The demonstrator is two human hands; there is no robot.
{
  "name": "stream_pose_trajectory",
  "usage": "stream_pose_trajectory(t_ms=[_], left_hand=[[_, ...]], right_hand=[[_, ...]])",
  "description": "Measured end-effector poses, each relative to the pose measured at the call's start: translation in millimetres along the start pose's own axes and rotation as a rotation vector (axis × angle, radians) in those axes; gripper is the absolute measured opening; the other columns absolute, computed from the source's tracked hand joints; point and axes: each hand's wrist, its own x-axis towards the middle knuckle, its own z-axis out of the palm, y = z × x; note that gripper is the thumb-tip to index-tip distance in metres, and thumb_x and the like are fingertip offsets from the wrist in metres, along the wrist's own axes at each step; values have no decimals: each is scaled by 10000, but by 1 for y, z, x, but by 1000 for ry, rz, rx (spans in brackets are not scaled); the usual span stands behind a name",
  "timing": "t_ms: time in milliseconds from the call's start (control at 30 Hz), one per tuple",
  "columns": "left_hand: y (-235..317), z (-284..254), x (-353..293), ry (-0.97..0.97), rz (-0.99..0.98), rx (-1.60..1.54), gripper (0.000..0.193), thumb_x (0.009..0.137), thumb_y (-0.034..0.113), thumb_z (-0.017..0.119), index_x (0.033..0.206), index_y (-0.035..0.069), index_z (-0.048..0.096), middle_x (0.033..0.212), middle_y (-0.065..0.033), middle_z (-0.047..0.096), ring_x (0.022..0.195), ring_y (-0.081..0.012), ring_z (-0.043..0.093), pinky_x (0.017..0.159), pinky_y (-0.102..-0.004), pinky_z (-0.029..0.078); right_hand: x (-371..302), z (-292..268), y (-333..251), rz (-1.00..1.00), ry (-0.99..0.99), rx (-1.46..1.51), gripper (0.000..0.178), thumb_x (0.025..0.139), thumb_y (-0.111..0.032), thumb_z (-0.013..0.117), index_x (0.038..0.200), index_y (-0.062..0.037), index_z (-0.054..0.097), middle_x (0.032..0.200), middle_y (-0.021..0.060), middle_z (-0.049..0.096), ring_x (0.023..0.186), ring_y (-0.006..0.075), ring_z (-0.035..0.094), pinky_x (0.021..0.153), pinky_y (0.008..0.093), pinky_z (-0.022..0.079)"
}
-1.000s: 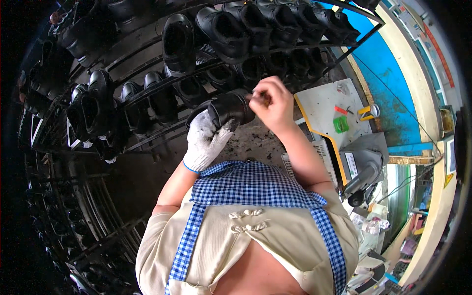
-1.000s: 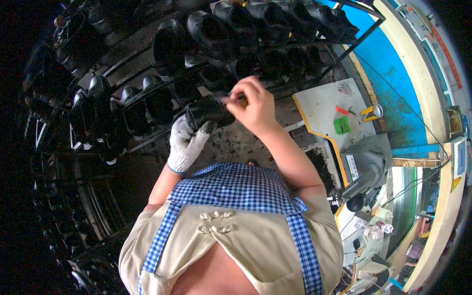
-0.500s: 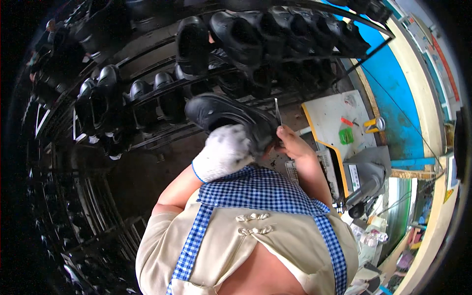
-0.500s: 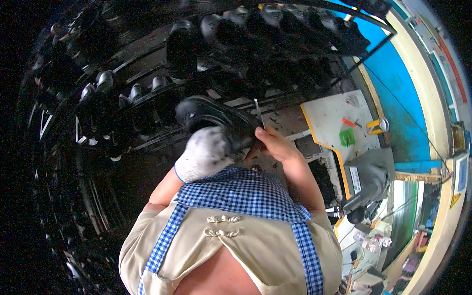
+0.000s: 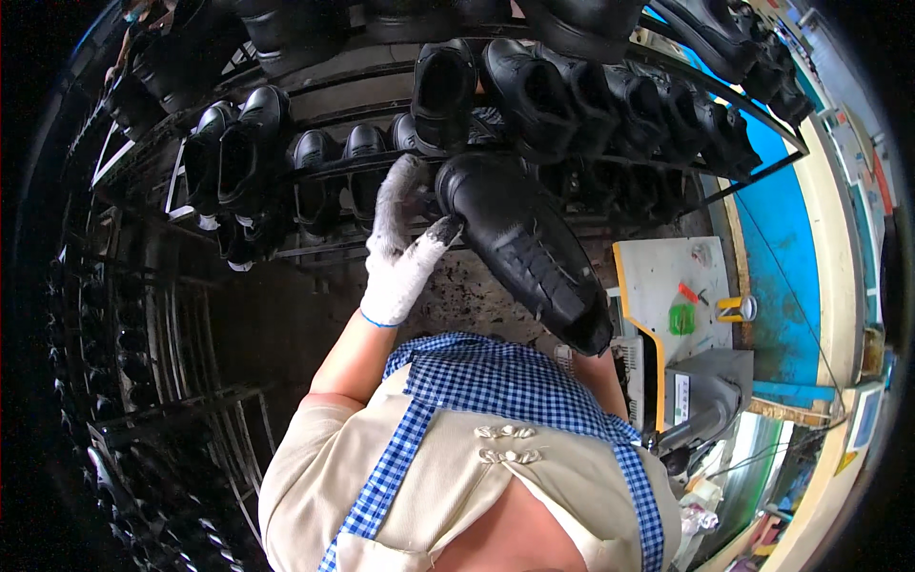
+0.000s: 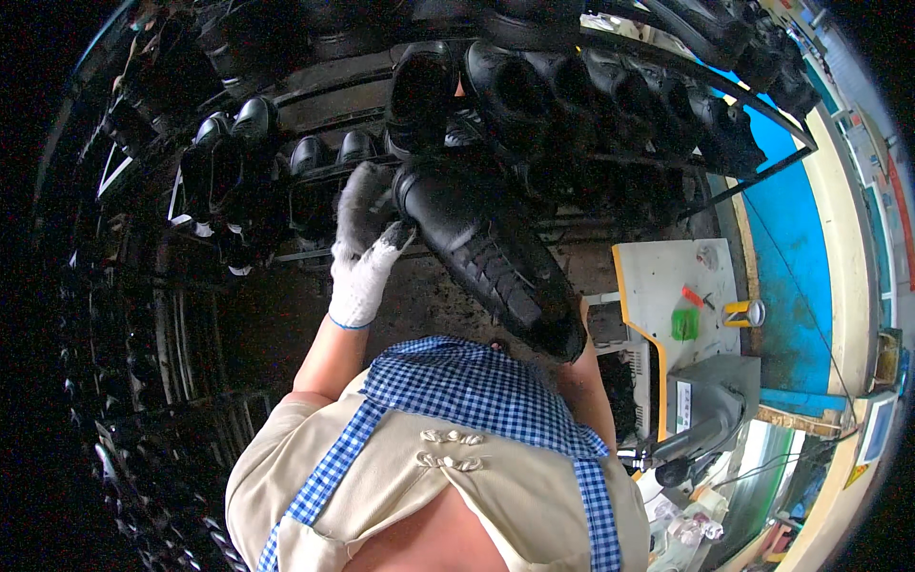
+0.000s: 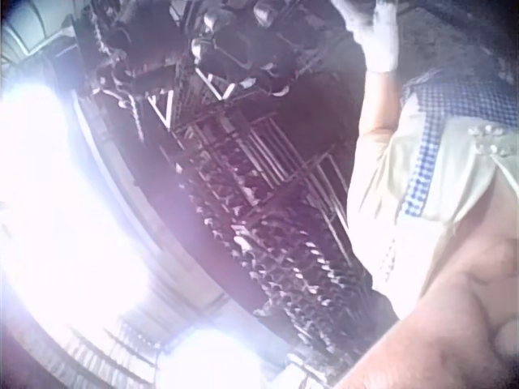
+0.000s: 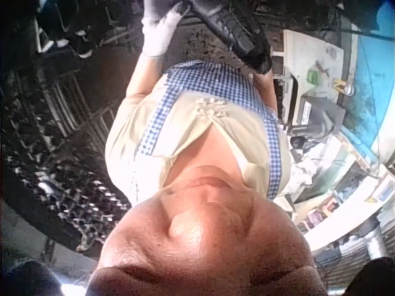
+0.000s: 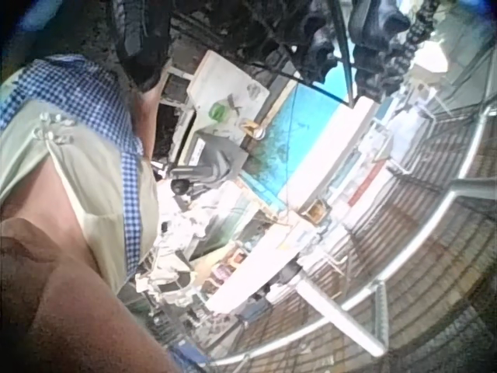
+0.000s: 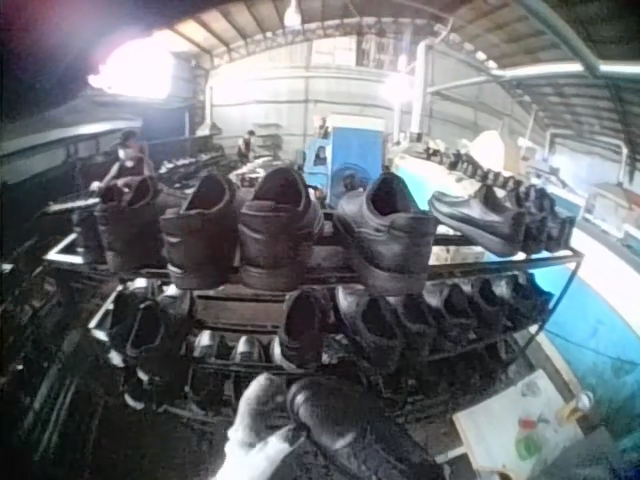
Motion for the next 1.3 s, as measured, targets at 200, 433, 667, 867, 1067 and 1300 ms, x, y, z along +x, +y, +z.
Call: stream_pose_trajectory(t_ms=[200, 433, 667, 867, 1067, 1300], left_hand=[[-4, 11, -7, -68, -108, -140, 702, 800, 122, 741, 1390, 18, 375, 1302, -90, 505, 1208, -181, 492, 1038, -340, 412], [11, -1, 11, -213, 53, 76, 689, 725, 277, 826, 1264, -46, 542, 1167, -121, 586, 1074, -208, 585, 947, -336, 478], [23, 11, 14, -598, -214, -32, 741, 732, 381, 810, 1270, -52, 542, 1166, -127, 621, 1058, -189, 597, 953, -329, 463], [9, 17, 13, -796, -19, 166, 733, 736, 440, 790, 1238, -47, 568, 1153, -172, 635, 1051, -243, 623, 947, -348, 468], [4, 25, 5, -777, -50, 310, 610, 697, 313, 796, 1169, -21, 604, 1036, -121, 658, 960, -197, 624, 874, -325, 490], [3, 28, 1, -771, -115, 286, 519, 726, 158, 730, 1202, -7, 606, 1067, -148, 671, 962, -225, 661, 867, -320, 503]], right_hand=[[-19, 32, -5, 218, 397, 212, 529, 995, -425, 427, 1367, -51, 472, 1334, 142, 550, 1209, 256, 555, 965, 381, 506], [30, 36, -63, -289, 287, -882, 171, 915, -120, 642, 1050, -26, 689, 797, 39, 648, 613, 82, 535, 521, 228, 409], [31, 122, -154, -793, -192, -1244, 338, 679, 74, 723, 1006, -10, 701, 902, 80, 643, 696, 162, 661, 574, 259, 540], [21, 127, -178, -855, -483, -1811, 80, 729, -103, 657, 795, -71, 626, 789, 39, 546, 632, 157, 631, 507, 271, 522], [17, 143, -178, -813, -606, -2119, 93, 685, -105, 621, 731, -64, 551, 745, 31, 480, 627, 132, 577, 472, 265, 491], [28, 127, -168, -704, -573, -1884, 115, 717, -135, 649, 746, -46, 582, 751, 81, 571, 656, 239, 649, 565, 336, 548]])
